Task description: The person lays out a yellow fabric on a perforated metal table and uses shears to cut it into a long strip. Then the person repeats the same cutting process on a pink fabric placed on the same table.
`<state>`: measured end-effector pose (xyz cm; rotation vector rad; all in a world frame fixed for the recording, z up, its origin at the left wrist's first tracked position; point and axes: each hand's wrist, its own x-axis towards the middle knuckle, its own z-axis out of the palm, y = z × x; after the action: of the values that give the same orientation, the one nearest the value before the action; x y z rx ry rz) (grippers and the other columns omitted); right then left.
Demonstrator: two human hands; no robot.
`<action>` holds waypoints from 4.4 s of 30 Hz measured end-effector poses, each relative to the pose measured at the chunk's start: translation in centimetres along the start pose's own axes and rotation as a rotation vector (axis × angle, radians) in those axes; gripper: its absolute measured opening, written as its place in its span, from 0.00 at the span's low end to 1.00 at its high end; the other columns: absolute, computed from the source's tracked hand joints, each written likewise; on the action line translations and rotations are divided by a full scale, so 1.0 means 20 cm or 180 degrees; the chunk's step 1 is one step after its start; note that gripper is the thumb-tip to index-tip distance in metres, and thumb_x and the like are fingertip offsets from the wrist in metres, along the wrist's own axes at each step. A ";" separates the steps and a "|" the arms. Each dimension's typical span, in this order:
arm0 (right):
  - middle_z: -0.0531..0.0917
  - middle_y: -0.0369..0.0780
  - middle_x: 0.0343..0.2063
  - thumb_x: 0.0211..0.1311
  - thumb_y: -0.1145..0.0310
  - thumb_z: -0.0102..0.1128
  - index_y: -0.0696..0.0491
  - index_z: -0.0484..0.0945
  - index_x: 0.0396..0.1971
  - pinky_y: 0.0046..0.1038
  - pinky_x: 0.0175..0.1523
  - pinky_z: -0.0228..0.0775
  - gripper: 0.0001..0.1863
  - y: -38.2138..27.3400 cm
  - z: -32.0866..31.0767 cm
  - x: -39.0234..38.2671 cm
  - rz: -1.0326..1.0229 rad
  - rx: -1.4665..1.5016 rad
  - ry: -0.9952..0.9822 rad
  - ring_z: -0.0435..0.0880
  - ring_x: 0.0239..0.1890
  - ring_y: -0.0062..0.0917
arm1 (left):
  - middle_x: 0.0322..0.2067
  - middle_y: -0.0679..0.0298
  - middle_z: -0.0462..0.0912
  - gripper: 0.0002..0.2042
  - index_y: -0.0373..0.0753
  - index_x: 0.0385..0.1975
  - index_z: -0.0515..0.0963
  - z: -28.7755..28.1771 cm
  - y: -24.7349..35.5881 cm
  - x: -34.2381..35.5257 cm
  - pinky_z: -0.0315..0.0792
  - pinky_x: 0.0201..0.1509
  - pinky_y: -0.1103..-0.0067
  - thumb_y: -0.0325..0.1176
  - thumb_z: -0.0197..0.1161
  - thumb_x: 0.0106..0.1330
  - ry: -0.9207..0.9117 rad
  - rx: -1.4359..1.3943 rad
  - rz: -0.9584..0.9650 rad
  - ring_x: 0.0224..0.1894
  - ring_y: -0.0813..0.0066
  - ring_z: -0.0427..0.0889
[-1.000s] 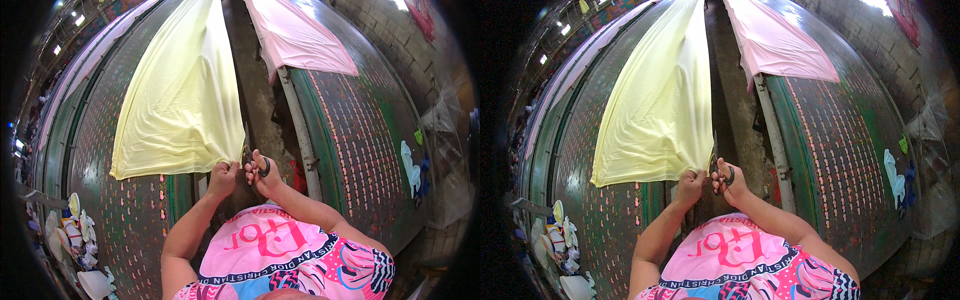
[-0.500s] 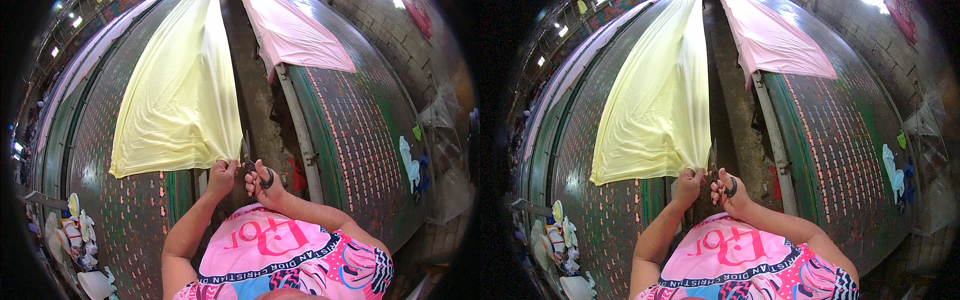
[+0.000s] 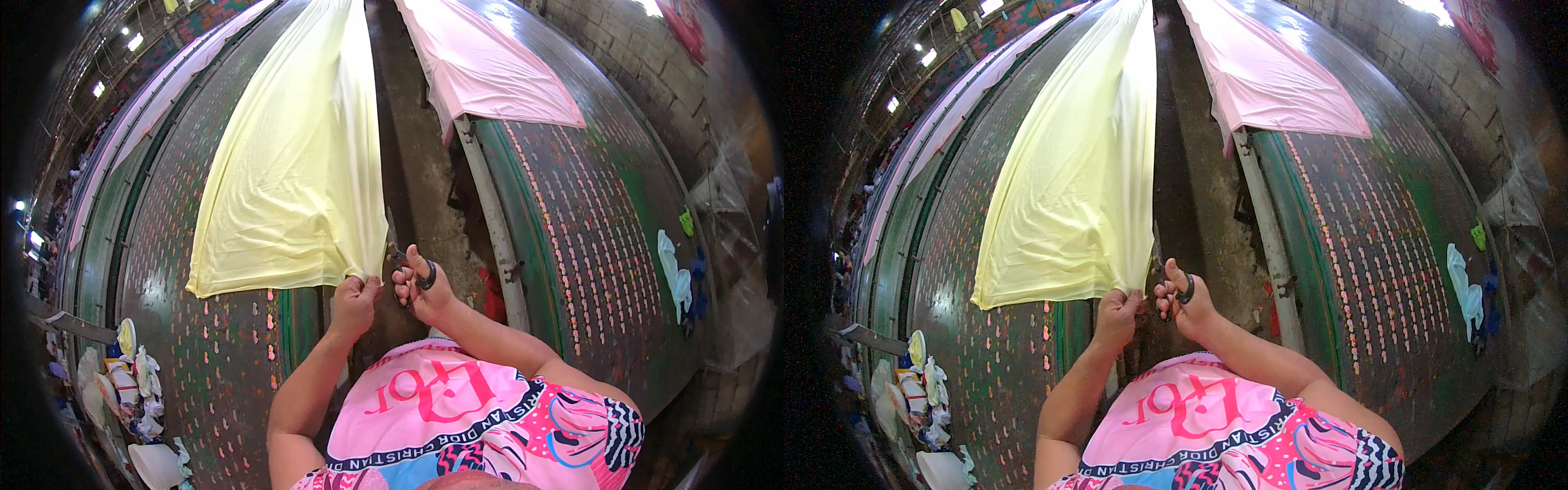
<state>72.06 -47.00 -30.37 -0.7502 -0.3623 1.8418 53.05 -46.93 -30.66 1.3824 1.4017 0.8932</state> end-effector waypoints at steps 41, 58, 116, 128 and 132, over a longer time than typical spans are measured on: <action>0.78 0.35 0.26 0.65 0.39 0.73 0.44 0.70 0.35 0.27 0.26 0.76 0.26 -0.68 0.33 1.86 -0.0127 -0.0206 -0.0612 0.80 0.21 0.22 | 0.27 0.48 0.78 0.12 0.32 0.27 0.78 -1.06 -0.16 0.03 0.71 0.41 0.55 0.34 0.61 0.71 0.1557 0.2517 -0.0662 0.35 0.44 0.80; 0.78 0.35 0.26 0.71 0.38 0.65 0.45 0.68 0.31 0.30 0.29 0.74 0.26 -0.86 0.18 1.92 -0.0085 -0.0520 0.0005 0.79 0.23 0.23 | 0.54 0.44 0.79 0.27 0.33 0.60 0.75 -0.34 0.45 1.70 0.74 0.65 0.59 0.19 0.66 0.57 0.0974 0.1809 0.2009 0.59 0.42 0.79; 0.78 0.32 0.22 0.62 0.38 0.74 0.47 0.74 0.33 0.18 0.22 0.75 0.27 -1.75 0.27 2.90 -0.0397 0.0389 -0.0047 0.77 0.17 0.15 | 0.24 0.53 0.83 0.11 0.38 0.50 0.87 -0.26 0.70 1.98 0.74 0.28 0.61 0.27 0.67 0.70 0.1030 0.2236 0.1923 0.25 0.52 0.83; 0.77 0.31 0.21 0.61 0.38 0.75 0.44 0.73 0.30 0.18 0.21 0.71 0.26 -2.14 0.32 3.78 -0.0579 0.0457 -0.0112 0.76 0.18 0.15 | 0.23 0.51 0.82 0.12 0.34 0.47 0.88 -0.51 0.65 1.92 0.73 0.28 0.65 0.22 0.67 0.65 0.1427 0.1920 0.1284 0.23 0.52 0.81; 0.80 0.34 0.22 0.61 0.38 0.75 0.44 0.73 0.36 0.20 0.21 0.71 0.27 -2.31 0.31 4.12 -0.0396 0.0211 -0.0373 0.77 0.17 0.18 | 0.23 0.50 0.82 0.10 0.32 0.45 0.88 -0.52 0.76 1.98 0.73 0.30 0.67 0.21 0.65 0.67 0.1888 0.2045 0.0693 0.23 0.56 0.82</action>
<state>81.91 47.01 -26.15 -0.5634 -0.4124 1.7755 50.99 -5.15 -18.23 1.8613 2.1483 1.1046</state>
